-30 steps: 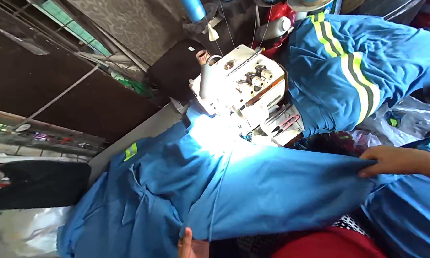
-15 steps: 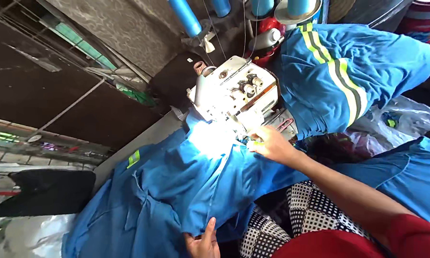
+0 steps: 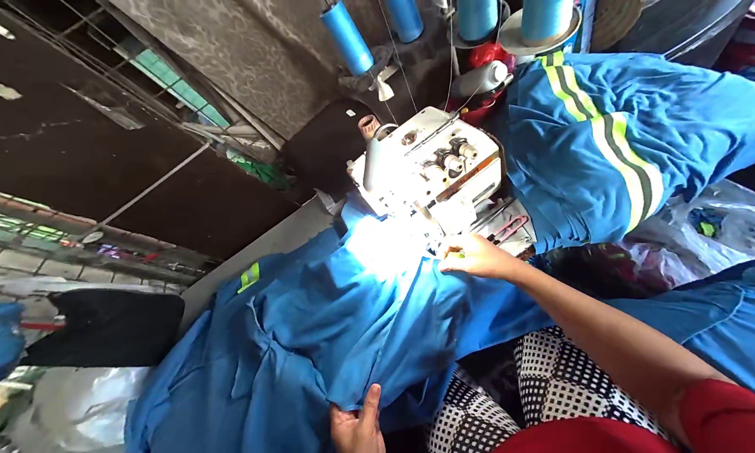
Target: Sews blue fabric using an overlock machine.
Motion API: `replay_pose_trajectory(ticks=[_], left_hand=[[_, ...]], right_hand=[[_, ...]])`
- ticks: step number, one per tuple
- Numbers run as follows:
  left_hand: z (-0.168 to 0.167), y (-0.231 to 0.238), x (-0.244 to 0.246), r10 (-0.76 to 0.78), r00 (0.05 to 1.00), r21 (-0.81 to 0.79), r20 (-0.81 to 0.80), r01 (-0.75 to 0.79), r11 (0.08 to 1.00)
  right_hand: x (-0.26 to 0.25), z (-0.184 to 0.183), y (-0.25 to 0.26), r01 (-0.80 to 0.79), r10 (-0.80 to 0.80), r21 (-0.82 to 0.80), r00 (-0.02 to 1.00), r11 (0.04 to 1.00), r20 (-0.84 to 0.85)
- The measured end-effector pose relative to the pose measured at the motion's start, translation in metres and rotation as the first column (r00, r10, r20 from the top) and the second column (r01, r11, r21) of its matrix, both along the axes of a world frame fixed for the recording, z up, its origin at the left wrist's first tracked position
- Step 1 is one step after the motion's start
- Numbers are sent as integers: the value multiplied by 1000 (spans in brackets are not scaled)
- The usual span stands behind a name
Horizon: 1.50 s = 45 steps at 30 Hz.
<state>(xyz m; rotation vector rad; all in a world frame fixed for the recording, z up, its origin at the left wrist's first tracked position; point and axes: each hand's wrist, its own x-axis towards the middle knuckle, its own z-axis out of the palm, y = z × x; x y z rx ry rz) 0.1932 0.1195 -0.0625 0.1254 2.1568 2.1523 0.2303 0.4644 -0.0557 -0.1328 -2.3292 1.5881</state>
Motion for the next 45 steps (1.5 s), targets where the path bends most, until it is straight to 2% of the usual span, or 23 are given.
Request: replay_pose_trajectory(ticks=[3,5,12,20,28,35,38,41,43,45], left_hand=[[2,-2,4,-10,1000,-4,7,10,1000],[4,-4,6,-26,1000,15,8,25,1000],[10,-3,12,-87,996,75,-4,87,993],[17,-1,5,-120,990,99,-72,127,987],[30,10,-6,-157,973,89,-170,173,981],[50,8,-30,-73,983,-37,-171,67,997],[76,6,-69,-79,963,-185,-259,31,982],[107,22,-127,-116,924,-240,-364,27,970],[121,38,-154,-148,919,-376,-365,0,927],[128,41,-160,-180,919,-606,-351,-77,792]], right_hand=[[-1,0,3,-88,88,-114,996,990,-3],[7,-1,6,-85,80,-172,996,981,-36],[27,5,8,43,-43,-125,999,991,3],[17,10,6,125,-124,-96,992,987,17],[-2,22,9,199,-201,-41,979,979,-41],[-9,29,2,239,-239,-69,971,969,15],[-12,28,-11,279,-279,-97,960,955,10],[-13,29,-28,352,-347,-145,936,925,54],[-10,31,-39,403,-388,-160,914,901,114],[-5,26,-46,419,-399,-176,906,891,139]])
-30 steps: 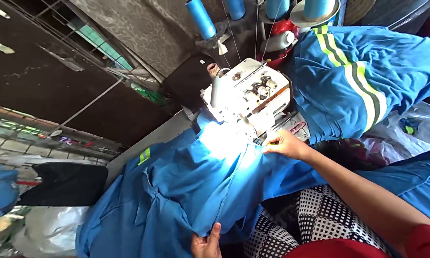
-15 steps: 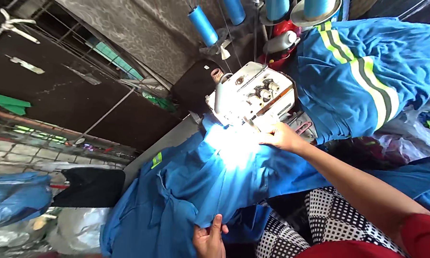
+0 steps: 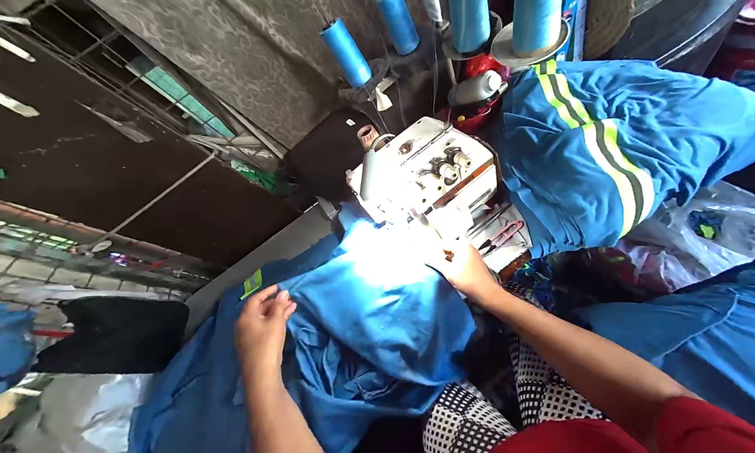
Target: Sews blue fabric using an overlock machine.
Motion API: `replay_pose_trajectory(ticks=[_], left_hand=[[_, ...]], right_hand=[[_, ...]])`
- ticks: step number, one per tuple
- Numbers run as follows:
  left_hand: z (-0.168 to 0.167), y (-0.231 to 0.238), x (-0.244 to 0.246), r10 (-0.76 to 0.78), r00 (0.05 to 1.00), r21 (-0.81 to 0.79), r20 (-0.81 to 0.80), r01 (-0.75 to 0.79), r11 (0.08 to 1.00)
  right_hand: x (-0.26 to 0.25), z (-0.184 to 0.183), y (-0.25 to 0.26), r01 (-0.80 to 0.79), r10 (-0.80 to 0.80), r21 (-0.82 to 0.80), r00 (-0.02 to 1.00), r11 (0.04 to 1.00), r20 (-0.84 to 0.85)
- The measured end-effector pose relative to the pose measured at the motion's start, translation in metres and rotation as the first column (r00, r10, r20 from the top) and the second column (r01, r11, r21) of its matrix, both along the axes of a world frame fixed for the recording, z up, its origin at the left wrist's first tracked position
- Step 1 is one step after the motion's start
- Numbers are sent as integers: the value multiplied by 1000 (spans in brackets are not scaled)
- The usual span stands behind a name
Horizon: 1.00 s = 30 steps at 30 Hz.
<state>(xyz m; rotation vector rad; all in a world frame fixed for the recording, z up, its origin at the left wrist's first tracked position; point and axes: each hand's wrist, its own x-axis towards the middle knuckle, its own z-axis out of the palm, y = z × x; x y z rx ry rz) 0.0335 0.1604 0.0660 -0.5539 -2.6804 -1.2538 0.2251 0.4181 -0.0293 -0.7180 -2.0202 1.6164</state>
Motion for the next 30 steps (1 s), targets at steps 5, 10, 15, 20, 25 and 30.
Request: replay_pose_trajectory(ticks=[5,10,15,20,25,30], left_hand=[[-36,-1,92,-1,996,6,-94,1,1000],[-116,4,109,62,997,-24,41,-61,998],[-100,7,93,59,972,134,226,-91,987],[-88,-1,89,-56,946,410,321,-86,908],[-100,0,82,-38,974,458,224,-70,886],[-98,-4,79,-52,979,486,198,-52,873]], right_hand=[[20,-35,-3,-93,85,-40,984,995,-158],[45,-46,-10,-202,193,-69,974,977,-123],[53,-44,-14,-101,102,26,993,995,-52],[43,-36,-14,125,-95,284,989,951,-116],[18,-31,-16,108,-72,304,989,946,-128],[29,-14,-23,31,0,255,993,967,-119]])
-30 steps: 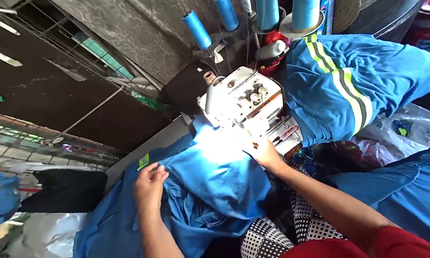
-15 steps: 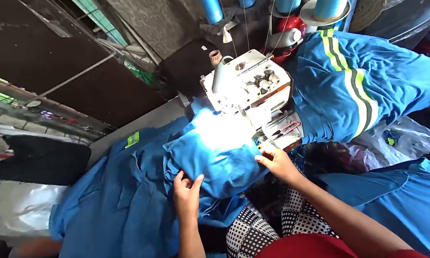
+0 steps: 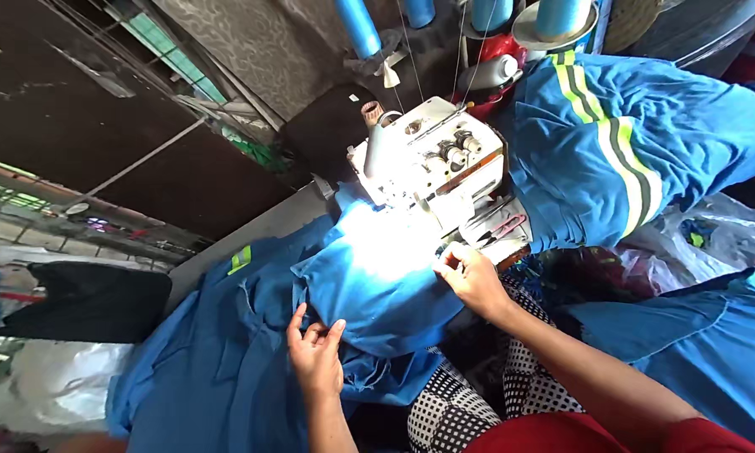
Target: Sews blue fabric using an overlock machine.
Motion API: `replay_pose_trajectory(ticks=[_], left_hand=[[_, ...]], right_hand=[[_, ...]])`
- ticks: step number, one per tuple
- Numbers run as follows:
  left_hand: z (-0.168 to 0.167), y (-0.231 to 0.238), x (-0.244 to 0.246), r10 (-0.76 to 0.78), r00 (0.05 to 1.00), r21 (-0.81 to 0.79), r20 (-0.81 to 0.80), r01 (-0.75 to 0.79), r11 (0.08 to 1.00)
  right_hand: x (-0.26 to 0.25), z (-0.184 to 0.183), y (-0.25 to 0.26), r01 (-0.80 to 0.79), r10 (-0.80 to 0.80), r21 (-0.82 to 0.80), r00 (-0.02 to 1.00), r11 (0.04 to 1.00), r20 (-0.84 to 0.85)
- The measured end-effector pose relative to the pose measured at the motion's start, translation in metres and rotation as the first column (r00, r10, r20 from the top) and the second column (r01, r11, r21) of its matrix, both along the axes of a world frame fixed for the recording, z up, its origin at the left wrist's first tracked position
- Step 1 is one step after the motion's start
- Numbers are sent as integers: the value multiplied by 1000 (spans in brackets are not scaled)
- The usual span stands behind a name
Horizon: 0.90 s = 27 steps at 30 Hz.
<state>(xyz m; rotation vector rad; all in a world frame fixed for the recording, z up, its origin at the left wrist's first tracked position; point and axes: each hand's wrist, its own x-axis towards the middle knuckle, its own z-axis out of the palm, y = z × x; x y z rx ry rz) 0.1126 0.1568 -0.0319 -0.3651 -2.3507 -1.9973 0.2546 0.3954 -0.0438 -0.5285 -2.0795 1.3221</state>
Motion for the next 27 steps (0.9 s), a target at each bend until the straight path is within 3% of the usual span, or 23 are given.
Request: replay_pose_trajectory(ticks=[11,16,27], left_hand=[[-4,-1,-1,-27,1000,64,15,26,998],[2,-3,3,-59,998,52,28,58,997],[23,-11,13,-127,991,122,-38,131,984]], right_hand=[[-14,-24,10,24,-11,-217,998,976,60],[-14,-24,26,-95,123,-194,983,976,138],[9,-11,15,-163,181,-322,983,933,27]])
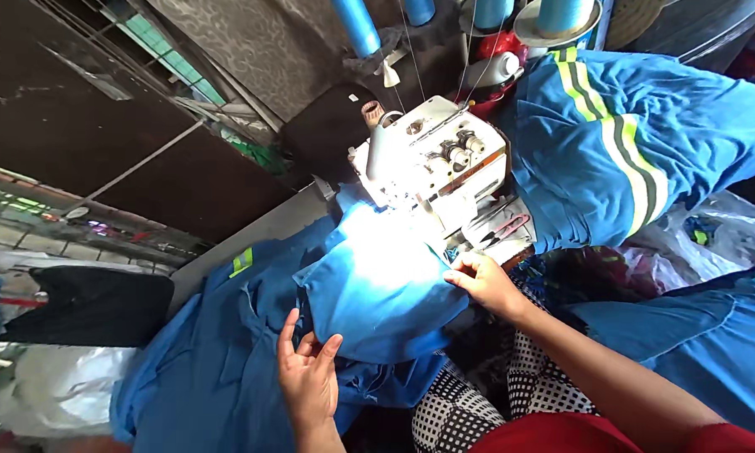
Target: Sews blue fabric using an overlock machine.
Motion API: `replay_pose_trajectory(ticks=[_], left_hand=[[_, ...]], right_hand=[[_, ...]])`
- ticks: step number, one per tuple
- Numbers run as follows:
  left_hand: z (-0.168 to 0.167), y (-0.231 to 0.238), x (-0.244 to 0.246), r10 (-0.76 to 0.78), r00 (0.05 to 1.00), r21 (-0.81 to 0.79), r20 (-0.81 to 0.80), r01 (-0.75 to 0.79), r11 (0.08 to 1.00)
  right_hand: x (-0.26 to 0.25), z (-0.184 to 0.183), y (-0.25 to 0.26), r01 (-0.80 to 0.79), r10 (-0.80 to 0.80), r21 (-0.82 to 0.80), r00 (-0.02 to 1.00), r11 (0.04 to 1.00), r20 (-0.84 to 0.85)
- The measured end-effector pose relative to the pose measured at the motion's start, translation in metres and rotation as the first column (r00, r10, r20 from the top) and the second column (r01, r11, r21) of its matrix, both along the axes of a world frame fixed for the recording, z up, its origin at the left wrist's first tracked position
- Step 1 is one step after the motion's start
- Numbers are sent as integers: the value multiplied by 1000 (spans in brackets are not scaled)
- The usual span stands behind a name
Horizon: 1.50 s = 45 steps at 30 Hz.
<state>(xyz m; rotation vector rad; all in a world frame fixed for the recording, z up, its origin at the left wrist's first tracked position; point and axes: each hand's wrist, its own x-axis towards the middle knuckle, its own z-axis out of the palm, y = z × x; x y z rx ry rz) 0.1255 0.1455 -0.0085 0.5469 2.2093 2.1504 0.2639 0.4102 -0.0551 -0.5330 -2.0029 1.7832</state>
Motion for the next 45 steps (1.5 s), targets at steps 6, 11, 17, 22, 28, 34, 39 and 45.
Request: replay_pose_trajectory(ticks=[6,11,17,22,28,34,39,45], left_hand=[[2,-1,0,-20,1000,11,-5,20,1000],[1,-2,0,-39,999,26,-9,40,999],[1,1,-2,-35,999,35,-9,35,999],[9,10,-16,-36,999,16,-36,37,999],[19,18,-36,-23,997,10,-74,24,1000],[21,23,-58,-48,994,-3,-95,48,999],[21,23,-57,-57,995,-13,-82,56,998],[22,28,-65,-65,993,15,-93,67,998]], right_hand=[[-3,-3,-2,15,-25,-166,998,986,-56],[-6,-5,-2,34,-45,-173,997,984,-61],[-5,-5,-3,27,-37,-166,998,986,-57],[-25,3,5,57,-62,-53,994,997,-88],[-35,10,7,73,-74,-38,997,997,-35],[-36,13,4,77,-76,29,997,997,-7],[-34,13,0,101,-101,31,995,994,-13],[-45,30,6,108,-116,103,991,989,74]])
